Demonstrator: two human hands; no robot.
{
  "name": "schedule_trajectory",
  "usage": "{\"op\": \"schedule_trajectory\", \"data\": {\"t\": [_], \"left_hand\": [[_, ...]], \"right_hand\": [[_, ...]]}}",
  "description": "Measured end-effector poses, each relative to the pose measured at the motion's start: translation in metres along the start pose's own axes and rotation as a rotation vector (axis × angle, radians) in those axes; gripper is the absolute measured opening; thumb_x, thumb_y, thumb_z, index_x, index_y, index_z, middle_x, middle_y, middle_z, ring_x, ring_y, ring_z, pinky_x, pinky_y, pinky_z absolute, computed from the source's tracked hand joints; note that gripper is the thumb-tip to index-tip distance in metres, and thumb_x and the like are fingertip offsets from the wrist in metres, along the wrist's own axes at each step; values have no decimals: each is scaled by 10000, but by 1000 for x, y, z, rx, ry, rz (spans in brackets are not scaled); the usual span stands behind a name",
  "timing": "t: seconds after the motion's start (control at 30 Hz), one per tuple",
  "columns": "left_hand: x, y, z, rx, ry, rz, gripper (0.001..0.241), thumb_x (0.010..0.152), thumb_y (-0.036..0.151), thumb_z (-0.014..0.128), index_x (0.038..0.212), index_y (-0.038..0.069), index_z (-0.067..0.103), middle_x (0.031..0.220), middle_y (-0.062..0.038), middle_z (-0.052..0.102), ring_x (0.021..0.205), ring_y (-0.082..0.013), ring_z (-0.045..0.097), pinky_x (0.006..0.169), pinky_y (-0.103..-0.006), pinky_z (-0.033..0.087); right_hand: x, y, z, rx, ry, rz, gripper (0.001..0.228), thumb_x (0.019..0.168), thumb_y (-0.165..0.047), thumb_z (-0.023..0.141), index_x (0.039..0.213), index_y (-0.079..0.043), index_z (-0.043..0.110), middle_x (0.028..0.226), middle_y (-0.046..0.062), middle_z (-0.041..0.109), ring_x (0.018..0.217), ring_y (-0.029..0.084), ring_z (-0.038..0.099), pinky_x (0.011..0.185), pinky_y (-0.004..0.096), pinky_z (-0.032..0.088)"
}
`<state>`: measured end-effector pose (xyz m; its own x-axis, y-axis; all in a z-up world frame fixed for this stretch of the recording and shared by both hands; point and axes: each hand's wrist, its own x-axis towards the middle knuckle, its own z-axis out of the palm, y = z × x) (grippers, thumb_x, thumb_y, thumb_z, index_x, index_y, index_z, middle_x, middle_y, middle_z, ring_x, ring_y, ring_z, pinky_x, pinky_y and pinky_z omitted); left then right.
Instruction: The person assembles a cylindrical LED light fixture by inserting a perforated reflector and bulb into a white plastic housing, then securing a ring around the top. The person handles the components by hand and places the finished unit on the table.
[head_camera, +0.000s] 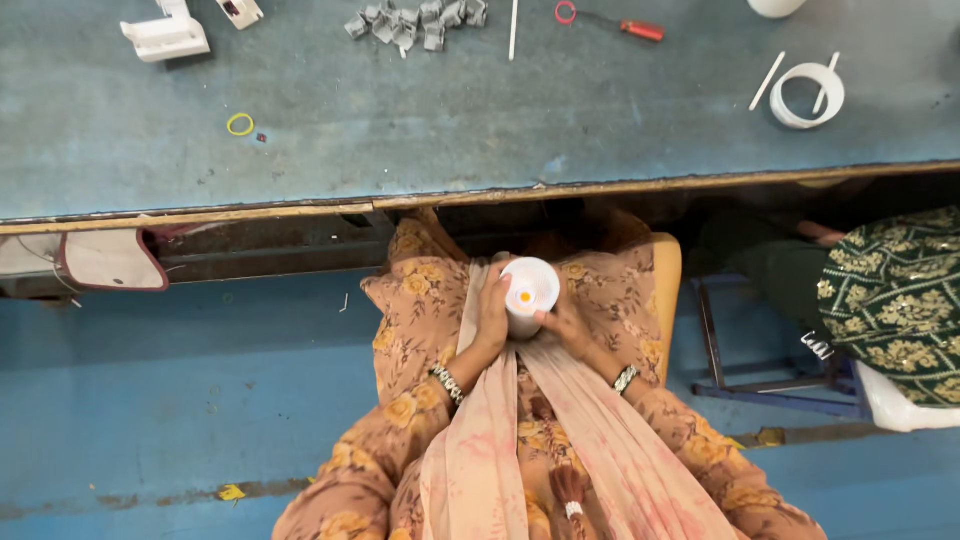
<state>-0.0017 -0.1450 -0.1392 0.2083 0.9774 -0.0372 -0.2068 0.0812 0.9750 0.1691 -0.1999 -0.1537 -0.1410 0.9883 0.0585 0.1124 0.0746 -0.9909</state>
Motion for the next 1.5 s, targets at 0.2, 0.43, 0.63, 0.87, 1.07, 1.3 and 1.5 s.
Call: {"op": "schedule_trajectory", "data": {"t": [0.2, 0.43, 0.63, 0.87, 1.07, 1.3, 1.5], "left_hand": [[-3, 11, 22, 50, -73, -84, 372, 1042, 300, 431, 1288, 53, 560, 1222, -103, 635, 1167, -216, 584, 1048, -323, 417], [-29, 9, 48, 84, -174, -76, 368, 1043, 261, 450, 1340, 60, 528, 1332, -127, 571, 1270, -245, 512, 1107, -343, 365], [-41, 11, 19, 12, -137, -49, 363, 1080, 281, 404, 1361, 69, 492, 1380, -132, 534, 1333, -264, 484, 1152, -361, 339], [-37, 44, -12, 419, -25, 47, 337, 1007, 251, 600, 1249, 23, 654, 1264, -178, 624, 1203, -287, 583, 1059, -386, 456], [9, 87, -30, 559, -252, -27, 239, 915, 232, 702, 1011, 20, 757, 943, -163, 768, 857, -291, 764, 787, -388, 574], [18, 97, -11, 773, -288, 85, 185, 844, 176, 756, 957, 29, 768, 930, -204, 716, 854, -383, 694, 777, -462, 537], [17, 99, -3, 830, -264, 30, 120, 843, 129, 732, 894, 24, 759, 917, -198, 709, 852, -390, 694, 778, -478, 536]], "right_hand": [[-11, -10, -21, -45, 59, 61, 831, 922, -476, 564, 1537, -2, 270, 1461, 189, 447, 1386, 295, 424, 1184, 389, 326], [-53, -7, -42, -40, 104, 25, 828, 902, -469, 561, 1516, 25, 306, 1437, 209, 466, 1364, 298, 453, 1180, 387, 341], [-43, -14, -16, -185, 41, 22, 828, 954, -463, 558, 1545, 27, 247, 1497, 218, 395, 1424, 307, 382, 1209, 420, 274], [-30, -84, -5, -494, 135, -183, 665, 973, -359, 684, 1472, -2, 428, 1463, 195, 479, 1375, 343, 451, 1173, 436, 344], [-16, -132, -13, -841, 59, -527, 432, 732, -251, 899, 1043, -44, 681, 1115, 113, 644, 1127, 333, 622, 1019, 461, 480], [-19, -131, -13, -774, 29, -494, 264, 804, -187, 865, 945, -55, 685, 987, 68, 633, 1050, 274, 631, 1073, 458, 497], [-25, -121, -8, -844, 42, -463, 204, 784, -181, 858, 871, -114, 686, 887, 3, 612, 901, 199, 602, 964, 450, 356]]}}
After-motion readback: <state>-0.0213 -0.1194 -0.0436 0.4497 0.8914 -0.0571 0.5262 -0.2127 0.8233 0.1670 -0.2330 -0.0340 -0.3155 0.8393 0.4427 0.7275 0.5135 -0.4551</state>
